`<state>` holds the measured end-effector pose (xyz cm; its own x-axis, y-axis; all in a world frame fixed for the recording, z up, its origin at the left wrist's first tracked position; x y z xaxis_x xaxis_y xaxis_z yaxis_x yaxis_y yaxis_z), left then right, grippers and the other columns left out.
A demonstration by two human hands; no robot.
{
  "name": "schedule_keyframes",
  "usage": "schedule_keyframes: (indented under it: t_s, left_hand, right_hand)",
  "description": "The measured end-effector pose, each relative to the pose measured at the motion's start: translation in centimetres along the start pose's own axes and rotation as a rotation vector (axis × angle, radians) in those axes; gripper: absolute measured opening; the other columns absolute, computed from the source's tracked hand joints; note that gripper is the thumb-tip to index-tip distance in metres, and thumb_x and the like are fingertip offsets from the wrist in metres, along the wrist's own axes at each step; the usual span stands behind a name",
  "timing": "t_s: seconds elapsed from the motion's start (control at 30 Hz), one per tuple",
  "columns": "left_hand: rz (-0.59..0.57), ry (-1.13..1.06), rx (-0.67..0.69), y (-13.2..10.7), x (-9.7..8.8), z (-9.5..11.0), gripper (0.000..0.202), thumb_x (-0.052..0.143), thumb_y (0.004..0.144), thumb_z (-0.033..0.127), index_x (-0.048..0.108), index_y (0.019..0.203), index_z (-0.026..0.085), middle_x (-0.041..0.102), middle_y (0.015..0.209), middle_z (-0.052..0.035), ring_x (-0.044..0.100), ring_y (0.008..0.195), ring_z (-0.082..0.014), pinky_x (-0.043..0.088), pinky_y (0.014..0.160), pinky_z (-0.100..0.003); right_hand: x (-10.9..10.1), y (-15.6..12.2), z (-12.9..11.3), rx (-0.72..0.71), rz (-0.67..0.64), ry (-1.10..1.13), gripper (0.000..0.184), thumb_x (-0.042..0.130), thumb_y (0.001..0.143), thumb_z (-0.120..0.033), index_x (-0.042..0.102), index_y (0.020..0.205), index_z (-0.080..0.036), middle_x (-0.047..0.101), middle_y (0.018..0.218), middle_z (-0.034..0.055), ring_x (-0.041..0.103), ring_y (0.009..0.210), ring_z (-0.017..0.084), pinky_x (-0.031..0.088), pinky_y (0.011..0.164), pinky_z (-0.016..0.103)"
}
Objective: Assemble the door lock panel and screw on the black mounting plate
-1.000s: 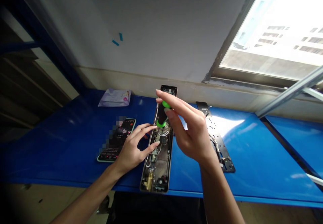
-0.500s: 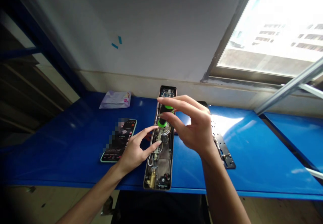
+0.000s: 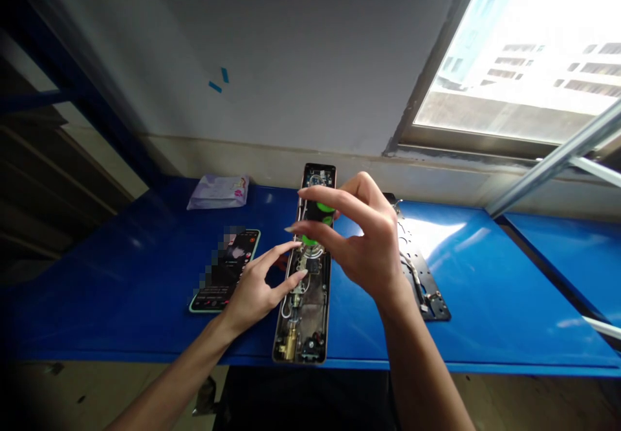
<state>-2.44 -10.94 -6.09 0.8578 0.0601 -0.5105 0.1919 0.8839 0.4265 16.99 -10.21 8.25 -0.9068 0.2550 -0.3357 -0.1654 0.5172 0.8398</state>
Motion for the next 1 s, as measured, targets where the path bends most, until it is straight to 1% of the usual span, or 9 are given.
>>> schedule_keyframes:
  t_s: [0.13, 0.23, 0.33, 0.5, 0.6, 0.7, 0.87, 0.93, 1.0]
  left_hand:
    - [0.001, 0.005, 0.009, 0.09, -0.02, -0.01, 0.042, 0.074, 0.096, 0.04, 0.067, 0.134, 0.024, 0.076, 0.131, -0.0073, 0.075, 0.116, -0.0255, 0.063, 0.099, -0.038]
    - [-0.001, 0.009, 0.003, 0.15, -0.09, 0.05, 0.043, 0.074, 0.095, 0.039, 0.066, 0.135, 0.025, 0.078, 0.127, -0.0059, 0.077, 0.106, -0.023, 0.064, 0.095, -0.036]
    - [-0.012, 0.01, -0.006, 0.11, -0.08, -0.02, 0.042, 0.074, 0.096, 0.04, 0.066, 0.135, 0.026, 0.078, 0.125, -0.0044, 0.077, 0.099, -0.0212, 0.064, 0.093, -0.035]
    - [-0.013, 0.015, -0.01, -0.06, 0.09, -0.56, 0.045, 0.074, 0.096, 0.042, 0.065, 0.137, 0.026, 0.079, 0.119, -0.005, 0.077, 0.095, -0.0215, 0.064, 0.091, -0.036]
    - [-0.003, 0.024, 0.0, -0.1, 0.11, -0.68, 0.044, 0.074, 0.096, 0.042, 0.066, 0.135, 0.026, 0.079, 0.115, -0.005, 0.077, 0.094, -0.0217, 0.064, 0.09, -0.036]
    - [0.007, 0.025, 0.011, -0.02, 0.04, -0.47, 0.042, 0.074, 0.095, 0.041, 0.067, 0.134, 0.026, 0.08, 0.114, -0.0047, 0.077, 0.089, -0.0209, 0.065, 0.086, -0.035]
    - [0.016, 0.018, 0.02, 0.15, -0.03, -0.2, 0.041, 0.074, 0.095, 0.039, 0.067, 0.133, 0.025, 0.079, 0.118, -0.0057, 0.076, 0.091, -0.0209, 0.065, 0.086, -0.035]
    - [0.003, 0.014, 0.015, 0.13, 0.03, -0.33, 0.041, 0.074, 0.096, 0.04, 0.067, 0.133, 0.026, 0.079, 0.119, -0.0056, 0.076, 0.093, -0.0212, 0.064, 0.088, -0.036]
    - [-0.01, 0.011, 0.005, 0.07, 0.1, -0.52, 0.041, 0.073, 0.096, 0.041, 0.067, 0.134, 0.026, 0.078, 0.119, -0.0052, 0.075, 0.094, -0.0212, 0.063, 0.09, -0.037]
  right_hand:
    - [0.3, -0.13, 0.09, 0.047, -0.155, 0.131, 0.043, 0.051, 0.107, -0.019, 0.065, 0.145, -0.035, 0.072, 0.135, 0.0067, 0.071, 0.12, 0.024, 0.061, 0.102, 0.049]
    - [0.29, 0.01, 0.07, 0.007, -0.097, 0.152, 0.039, 0.07, 0.099, -0.019, 0.073, 0.134, -0.036, 0.078, 0.113, 0.0036, 0.075, 0.099, 0.021, 0.066, 0.085, 0.041]
    - [0.11, 0.35, -0.06, -0.01, 0.015, -0.008, 0.03, 0.087, 0.085, -0.03, 0.082, 0.115, -0.032, 0.069, 0.087, 0.0019, 0.067, 0.077, 0.017, 0.061, 0.066, 0.034]
    - [0.65, 0.59, -0.67, 0.037, -0.231, 0.142, 0.043, 0.048, 0.107, -0.016, 0.066, 0.144, -0.031, 0.069, 0.142, 0.0076, 0.068, 0.129, 0.022, 0.059, 0.107, 0.044]
    - [0.62, 0.48, -0.8, -0.02, -0.156, 0.156, 0.036, 0.067, 0.1, -0.018, 0.074, 0.132, -0.033, 0.079, 0.115, 0.004, 0.075, 0.101, 0.018, 0.065, 0.087, 0.036]
    - [0.42, 0.35, -0.62, -0.031, -0.02, 0.011, 0.026, 0.086, 0.087, -0.03, 0.083, 0.112, -0.032, 0.067, 0.086, 0.0007, 0.065, 0.073, 0.015, 0.059, 0.063, 0.029]
    - [0.58, 0.4, -0.7, 0.051, -0.261, 0.161, 0.042, 0.05, 0.107, -0.019, 0.064, 0.145, -0.028, 0.067, 0.145, 0.0113, 0.064, 0.135, 0.023, 0.059, 0.107, 0.042]
    - [0.57, 0.4, -0.76, 0.07, -0.285, 0.213, 0.041, 0.051, 0.107, -0.017, 0.065, 0.144, -0.029, 0.071, 0.14, 0.0087, 0.067, 0.131, 0.022, 0.06, 0.104, 0.041]
    - [0.42, 0.36, -0.7, 0.063, -0.177, 0.15, 0.03, 0.067, 0.1, -0.02, 0.075, 0.128, -0.028, 0.078, 0.111, 0.005, 0.075, 0.102, 0.018, 0.063, 0.085, 0.034]
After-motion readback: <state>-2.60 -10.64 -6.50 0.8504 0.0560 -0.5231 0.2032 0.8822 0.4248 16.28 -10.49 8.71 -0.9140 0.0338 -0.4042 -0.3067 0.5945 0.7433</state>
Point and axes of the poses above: each hand's wrist, its own y-axis towards the middle knuckle, its own x-axis out of the palm, z = x × y, the point moved 3 cm from there along y, towards the middle knuckle
